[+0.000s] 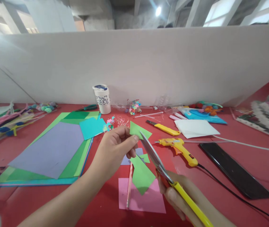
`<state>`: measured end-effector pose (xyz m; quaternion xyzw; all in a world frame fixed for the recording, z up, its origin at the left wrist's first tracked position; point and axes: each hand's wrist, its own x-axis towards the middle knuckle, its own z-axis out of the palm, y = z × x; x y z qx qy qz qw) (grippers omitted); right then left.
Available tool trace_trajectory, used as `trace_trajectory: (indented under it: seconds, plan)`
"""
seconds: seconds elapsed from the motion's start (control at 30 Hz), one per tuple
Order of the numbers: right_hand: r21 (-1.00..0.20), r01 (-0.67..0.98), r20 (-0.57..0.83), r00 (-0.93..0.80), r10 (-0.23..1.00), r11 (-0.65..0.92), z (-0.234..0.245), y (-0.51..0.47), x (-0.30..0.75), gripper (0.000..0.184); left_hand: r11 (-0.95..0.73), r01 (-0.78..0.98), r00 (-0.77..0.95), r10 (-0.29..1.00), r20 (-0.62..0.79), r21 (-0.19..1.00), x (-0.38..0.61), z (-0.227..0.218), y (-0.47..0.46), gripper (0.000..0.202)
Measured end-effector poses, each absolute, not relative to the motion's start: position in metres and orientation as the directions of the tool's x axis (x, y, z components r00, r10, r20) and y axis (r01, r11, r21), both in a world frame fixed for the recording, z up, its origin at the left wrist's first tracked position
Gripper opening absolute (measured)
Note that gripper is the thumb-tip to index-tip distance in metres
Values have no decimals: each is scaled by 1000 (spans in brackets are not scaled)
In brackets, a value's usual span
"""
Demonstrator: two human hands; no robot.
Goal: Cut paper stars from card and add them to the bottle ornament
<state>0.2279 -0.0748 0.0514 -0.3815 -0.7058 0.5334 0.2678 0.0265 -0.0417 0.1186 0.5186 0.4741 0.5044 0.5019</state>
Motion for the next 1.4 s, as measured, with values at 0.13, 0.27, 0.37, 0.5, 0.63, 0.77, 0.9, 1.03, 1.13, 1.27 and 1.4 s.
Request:
trace_trajectory:
  seconds: [0.13, 0.27, 0.37, 0.5, 0.63, 0.77, 0.9, 1.03, 1.13, 1.27, 1.4]
  plan:
    - [-970, 218, -30, -535, 844, 104, 55, -78, 226, 55, -44, -4, 46, 998, 44, 999, 27, 119, -42, 15]
    - [-971, 215, -26, -513, 858, 99, 58, -80, 225, 56, -38, -9, 43, 998, 38, 999, 28, 119, -41, 15]
    - [-970, 222, -23, -501, 865, 103, 58, -81, 225, 54, -32, -15, 42, 999, 33, 999, 28, 119, -41, 15]
    - [-965, 220, 13, -512, 859, 145, 56, -81, 224, 51, -34, -21, 42, 998, 35, 999, 28, 119, -41, 16]
    - [-957, 230, 44, -486, 873, 176, 55, -82, 224, 50, -30, -43, 50, 998, 32, 999, 28, 118, -39, 13]
    - [-955, 237, 46, -480, 876, 180, 57, -82, 224, 49, -24, -49, 51, 998, 27, 999, 27, 117, -39, 12]
    - [-954, 241, 44, -481, 876, 180, 59, -81, 222, 51, -24, -48, 50, 998, 27, 999, 27, 117, -40, 13]
    - [-951, 258, 28, -478, 878, 171, 57, -81, 222, 54, -17, -49, 48, 999, 19, 999, 26, 116, -41, 14]
    - [-956, 263, -11, -471, 882, 128, 55, -82, 223, 54, -19, -55, 57, 998, 22, 998, 25, 115, -41, 14]
    - [-965, 260, -99, -475, 874, 32, 54, -83, 226, 52, -19, -55, 58, 998, 22, 998, 26, 116, -40, 13]
    - [-964, 266, -102, -470, 877, 30, 55, -84, 227, 52, -18, -59, 58, 998, 21, 998, 26, 117, -41, 15]
